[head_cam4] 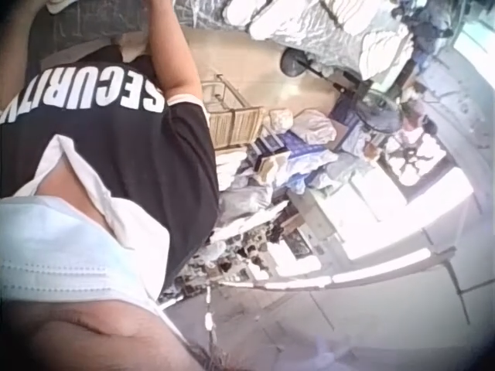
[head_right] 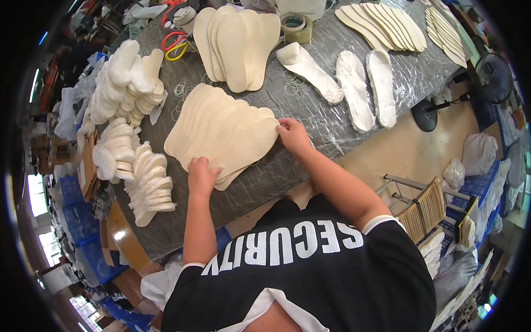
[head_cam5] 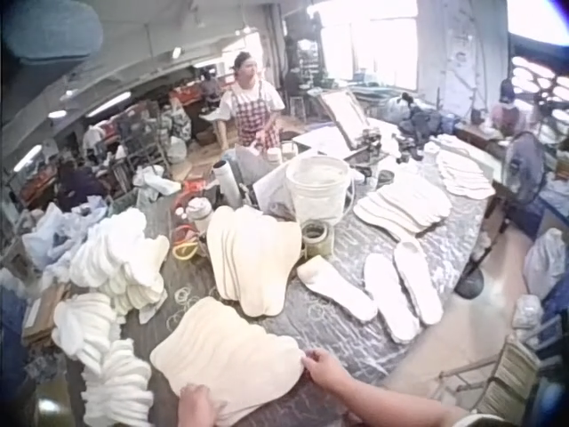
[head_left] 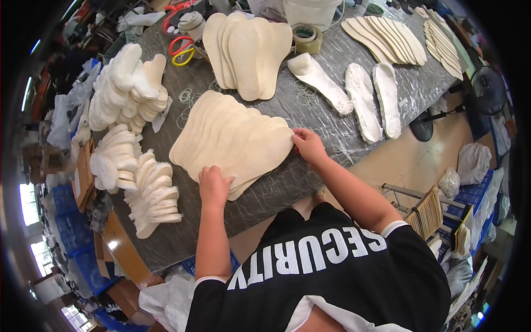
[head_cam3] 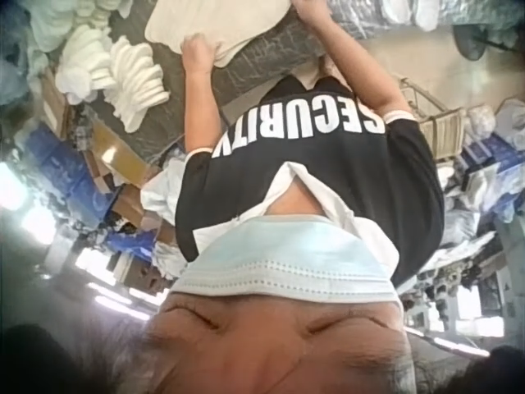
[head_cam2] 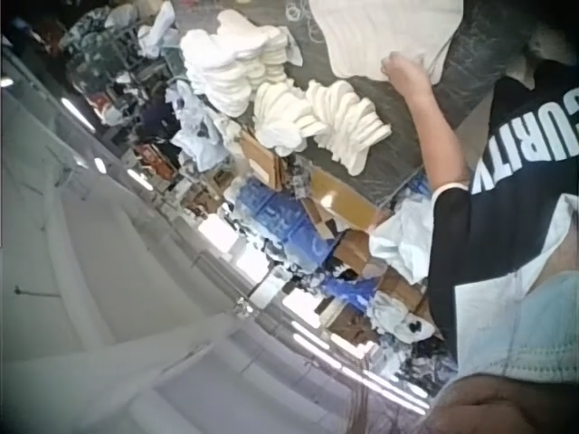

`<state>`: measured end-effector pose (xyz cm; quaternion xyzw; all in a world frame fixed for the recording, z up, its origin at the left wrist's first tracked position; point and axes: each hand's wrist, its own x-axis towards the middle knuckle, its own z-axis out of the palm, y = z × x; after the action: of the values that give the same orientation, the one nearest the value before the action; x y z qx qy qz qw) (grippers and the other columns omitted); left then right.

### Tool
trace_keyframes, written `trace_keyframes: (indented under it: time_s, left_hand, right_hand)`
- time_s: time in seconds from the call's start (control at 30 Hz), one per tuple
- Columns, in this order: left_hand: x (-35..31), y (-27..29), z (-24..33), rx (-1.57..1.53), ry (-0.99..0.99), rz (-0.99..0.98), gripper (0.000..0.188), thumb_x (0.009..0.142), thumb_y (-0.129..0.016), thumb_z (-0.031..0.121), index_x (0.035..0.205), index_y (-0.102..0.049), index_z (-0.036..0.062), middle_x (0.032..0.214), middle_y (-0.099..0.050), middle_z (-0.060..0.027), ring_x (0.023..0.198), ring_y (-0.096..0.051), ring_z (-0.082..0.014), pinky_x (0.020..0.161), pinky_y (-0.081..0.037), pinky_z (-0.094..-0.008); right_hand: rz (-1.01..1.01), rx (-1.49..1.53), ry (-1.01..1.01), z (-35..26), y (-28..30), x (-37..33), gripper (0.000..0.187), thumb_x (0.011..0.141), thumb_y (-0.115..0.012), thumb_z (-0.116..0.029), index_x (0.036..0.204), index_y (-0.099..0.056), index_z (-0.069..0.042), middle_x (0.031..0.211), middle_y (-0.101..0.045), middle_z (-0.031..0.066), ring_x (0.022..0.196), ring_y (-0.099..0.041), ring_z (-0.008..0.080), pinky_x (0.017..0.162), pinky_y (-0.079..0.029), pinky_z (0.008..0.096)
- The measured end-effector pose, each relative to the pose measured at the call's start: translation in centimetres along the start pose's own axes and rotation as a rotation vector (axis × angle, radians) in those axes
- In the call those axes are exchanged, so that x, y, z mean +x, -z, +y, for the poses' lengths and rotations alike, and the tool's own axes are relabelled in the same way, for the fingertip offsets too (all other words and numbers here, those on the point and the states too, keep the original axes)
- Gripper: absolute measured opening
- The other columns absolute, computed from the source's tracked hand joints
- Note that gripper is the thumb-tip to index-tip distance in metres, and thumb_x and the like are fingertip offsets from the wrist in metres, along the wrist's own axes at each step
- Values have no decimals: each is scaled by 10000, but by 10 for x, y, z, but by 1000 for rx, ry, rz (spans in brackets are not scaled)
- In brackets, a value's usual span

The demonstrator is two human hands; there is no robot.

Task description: Assembling shoe insoles by applying fur lining to the footbed and organizing them into stacks.

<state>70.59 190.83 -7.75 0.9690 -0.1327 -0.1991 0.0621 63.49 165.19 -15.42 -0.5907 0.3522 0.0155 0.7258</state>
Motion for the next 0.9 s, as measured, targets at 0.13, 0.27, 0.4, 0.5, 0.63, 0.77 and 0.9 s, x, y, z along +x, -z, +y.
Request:
trace_keyframes:
  time_s: [0.13, 0.27, 0.4, 0.5, 0.63, 0.77, 0.9]
  left_hand:
    - [-1, -12, -10, -48, -140, 253, 436, 628, -758, 140, 983, -551, -5, 986, -518, -140, 985, -464, -326, 851, -409, -390]
    - [2, -15, -9, -79, -119, 226, 405, 638, -721, 73, 1003, -553, 21, 1042, -514, -152, 1029, -450, -340, 882, -396, -402]
    - [-4, -23, -14, -118, -327, 366, 384, 654, -655, 1, 1020, -554, 57, 1122, -523, -147, 1091, -442, -351, 913, -380, -413]
    - [-11, -22, -23, -274, -431, 491, 228, 666, -628, -13, 884, -600, 48, 946, -613, -131, 968, -540, -334, 885, -403, -418]
    - [-20, -5, -34, -428, -223, 115, 241, 622, -698, 39, 844, -604, 39, 975, -619, -126, 962, -563, -244, 840, -427, -370]
    - [-35, 40, -18, -1041, -460, -633, 692, 560, -819, 185, 1121, -441, 39, 1194, -512, -121, 1046, -522, -213, 882, -401, -320]
    - [-35, 20, 32, -1270, -502, -796, 690, 607, -787, 166, 1129, -350, 51, 1208, -465, -122, 1001, -526, -209, 858, -423, -326]
  right_hand:
    - [-228, 0, 220, -20, 0, -9, 144, 815, -511, 8, 955, -530, -20, 951, -610, 54, 877, -555, 121, 787, -442, 262]
    - [-712, 57, 416, -46, 6, -40, 132, 848, -443, 48, 939, -504, -25, 1081, -596, 70, 1056, -519, 128, 906, -406, 288]
    - [-946, 43, 498, -51, -10, -75, 107, 873, -434, 25, 940, -497, -30, 1068, -579, 53, 1047, -505, 115, 925, -382, 297]
    - [-708, 242, 358, -38, -23, -75, 97, 893, -413, 7, 947, -463, -57, 1014, -561, 55, 999, -511, 152, 887, -385, 310]
    - [-402, 998, 236, -38, -27, -55, 153, 827, -406, 23, 939, -465, -63, 920, -549, 65, 863, -521, 171, 802, -412, 321]
    - [-491, 1041, 200, -55, -24, -60, 165, 736, -403, 15, 870, -465, -58, 770, -553, 99, 775, -531, 205, 767, -409, 318]
    - [-577, 1034, 375, -66, -13, -63, 123, 768, -404, -23, 868, -467, -56, 763, -544, 87, 766, -522, 200, 783, -399, 315]
